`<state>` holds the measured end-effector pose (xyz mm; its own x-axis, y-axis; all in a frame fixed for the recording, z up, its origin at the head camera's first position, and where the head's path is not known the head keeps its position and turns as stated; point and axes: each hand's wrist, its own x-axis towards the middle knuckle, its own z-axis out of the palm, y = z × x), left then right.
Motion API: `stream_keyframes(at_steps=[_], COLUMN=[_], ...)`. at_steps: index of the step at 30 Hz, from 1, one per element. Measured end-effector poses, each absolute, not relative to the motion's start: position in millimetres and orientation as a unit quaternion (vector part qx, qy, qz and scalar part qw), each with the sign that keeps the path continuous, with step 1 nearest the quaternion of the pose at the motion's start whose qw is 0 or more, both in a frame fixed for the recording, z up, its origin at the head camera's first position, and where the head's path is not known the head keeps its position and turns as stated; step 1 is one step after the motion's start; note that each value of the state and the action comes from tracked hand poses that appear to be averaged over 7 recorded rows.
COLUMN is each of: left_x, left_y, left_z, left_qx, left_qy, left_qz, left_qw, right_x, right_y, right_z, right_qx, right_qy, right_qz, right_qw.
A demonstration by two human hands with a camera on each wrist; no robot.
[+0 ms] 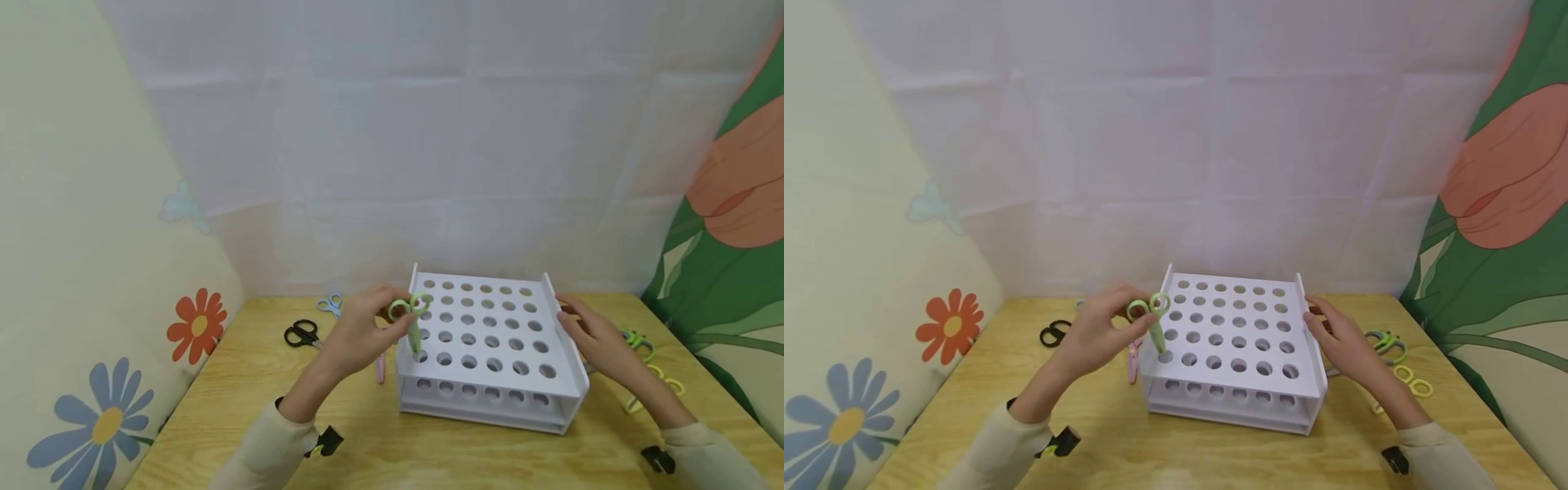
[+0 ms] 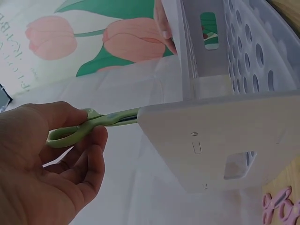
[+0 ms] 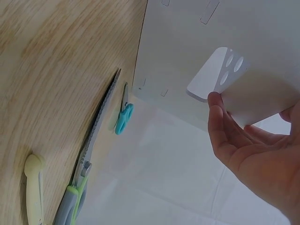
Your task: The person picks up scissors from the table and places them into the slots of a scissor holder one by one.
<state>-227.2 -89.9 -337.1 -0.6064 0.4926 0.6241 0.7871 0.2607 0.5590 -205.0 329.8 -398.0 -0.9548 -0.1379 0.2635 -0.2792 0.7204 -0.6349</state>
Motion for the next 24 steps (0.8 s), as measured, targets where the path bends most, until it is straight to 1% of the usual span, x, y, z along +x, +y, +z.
stream_keyframes(at_steps=[4, 10, 13, 20, 24], left_x=[-227.5, -227.3, -227.2, -228.4, -229.1], left_y=[-89.1, -87.9, -87.0, -84.9, -84.1], left_z=[-338.9, -341.6, -342.5, -346.2, -348.1], left_qx=[-0.416, -0.417, -0.416, -0.414, -0.406], left_qy=[-0.785, -0.803, -0.812, -0.837, -0.849], left_qz=[-0.439, -0.412, -0.396, -0.34, -0.323], left_qw=[0.137, 0.108, 0.101, 0.107, 0.099], right_x=[-205.8, -205.9, -205.5, -204.4, -203.7], right_y=[329.0, 327.5, 327.7, 327.0, 326.3], right_z=[-397.4, -396.2, -396.3, -395.5, -395.3], right_qx=[0.114, 0.116, 0.114, 0.112, 0.113], right_qy=[-0.921, -0.92, -0.92, -0.92, -0.921], right_qz=[0.358, 0.361, 0.361, 0.361, 0.358], right_qw=[0.1, 0.102, 0.101, 0.101, 0.104])
